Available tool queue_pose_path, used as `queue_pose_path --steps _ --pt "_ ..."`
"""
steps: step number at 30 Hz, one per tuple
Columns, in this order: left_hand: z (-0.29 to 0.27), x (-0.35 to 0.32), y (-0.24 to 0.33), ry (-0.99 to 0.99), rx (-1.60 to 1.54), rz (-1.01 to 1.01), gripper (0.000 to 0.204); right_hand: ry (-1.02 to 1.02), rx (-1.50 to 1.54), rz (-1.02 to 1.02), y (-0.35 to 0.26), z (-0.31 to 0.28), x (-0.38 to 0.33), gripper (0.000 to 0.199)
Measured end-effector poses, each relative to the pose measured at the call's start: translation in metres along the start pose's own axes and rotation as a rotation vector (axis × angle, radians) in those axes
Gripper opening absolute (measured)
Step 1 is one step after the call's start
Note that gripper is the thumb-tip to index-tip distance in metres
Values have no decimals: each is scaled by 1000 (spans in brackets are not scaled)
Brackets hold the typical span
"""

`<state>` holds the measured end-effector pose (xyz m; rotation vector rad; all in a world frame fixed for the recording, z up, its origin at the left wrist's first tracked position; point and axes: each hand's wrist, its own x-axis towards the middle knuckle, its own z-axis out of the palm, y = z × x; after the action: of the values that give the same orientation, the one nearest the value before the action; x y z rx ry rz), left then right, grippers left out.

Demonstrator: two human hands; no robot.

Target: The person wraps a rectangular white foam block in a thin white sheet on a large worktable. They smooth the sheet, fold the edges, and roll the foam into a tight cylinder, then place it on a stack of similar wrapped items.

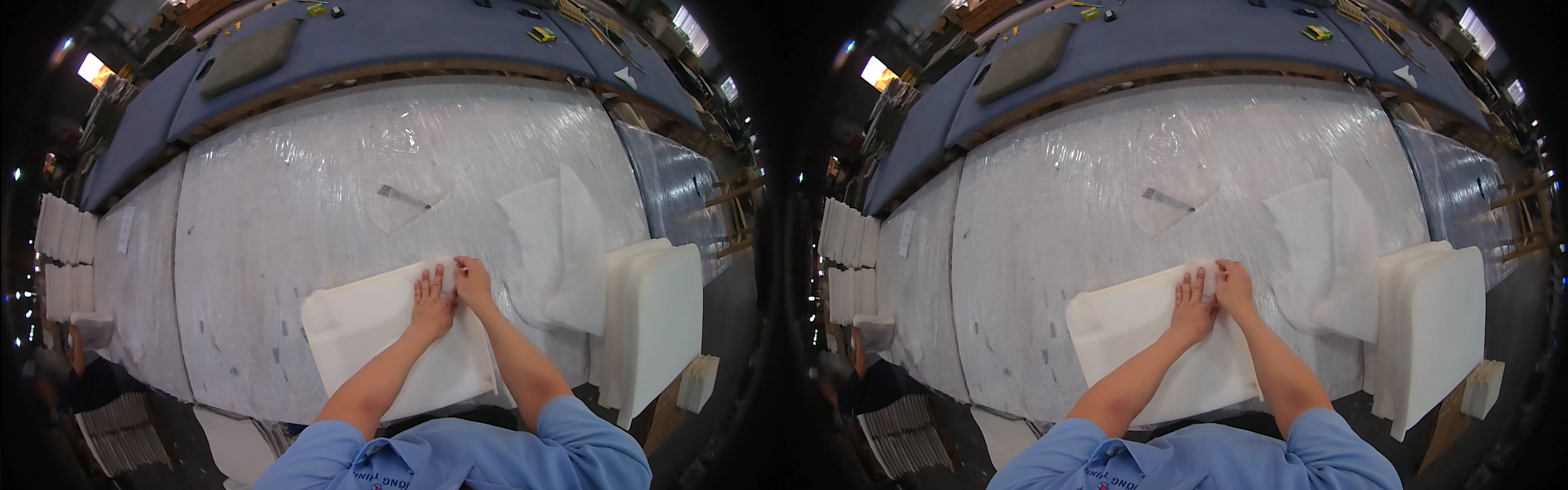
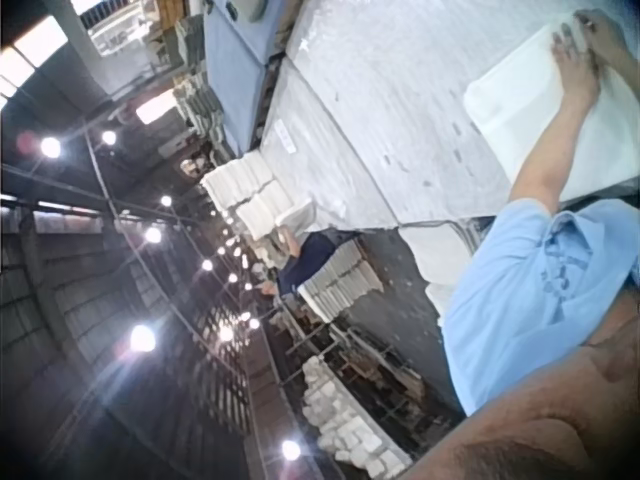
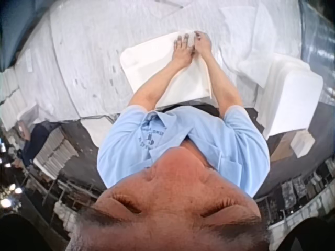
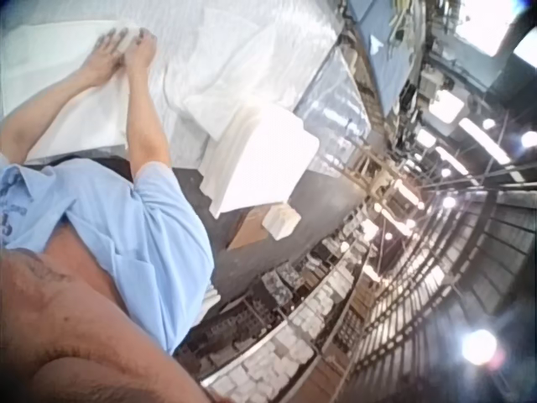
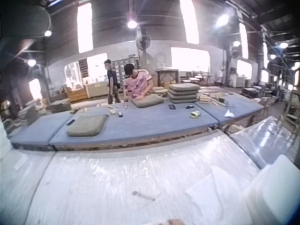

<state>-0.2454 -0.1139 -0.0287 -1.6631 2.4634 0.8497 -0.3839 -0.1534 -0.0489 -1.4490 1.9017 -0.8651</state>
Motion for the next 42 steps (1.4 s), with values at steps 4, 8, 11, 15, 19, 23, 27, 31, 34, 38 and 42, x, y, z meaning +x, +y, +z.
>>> queue_pose_path --steps 4,8,11,15,19,23,27,31,34,38,42 --pt "-10 -9 -9 -53 8 -29 56 -110 34 -53 -40 7 26 34" --pt "-9 -11 -5 19 20 -7 55 -239 -212 -250 -48 18 42 30" --pt "2 -25 -4 196 -21 77 56 -425 -190 -68 -46 18 62 26" --pt "6 -33 2 282 -137 105 58 -520 1 -8 -40 17 77 26" --pt "4 -19 2 295 -162 57 62 -630 -70 -42 -41 18 83 28" --pt "8 -9 -9 293 -109 44 64 -633 -22 -35 -42 17 89 31" --pt "10 -6 -8 299 -83 36 62 -523 27 -113 -42 13 88 34" --pt "5 7 -8 312 -108 18 59 -711 -28 -36 -43 19 90 30" --pt "8 16 -10 390 -149 -12 62 -710 -63 22 -43 29 91 28" --pt "24 21 -13 349 -50 -27 69 -610 -219 -73 -28 44 99 25" --pt "25 24 -11 247 38 -48 71 -492 -433 -70 -8 54 109 19"
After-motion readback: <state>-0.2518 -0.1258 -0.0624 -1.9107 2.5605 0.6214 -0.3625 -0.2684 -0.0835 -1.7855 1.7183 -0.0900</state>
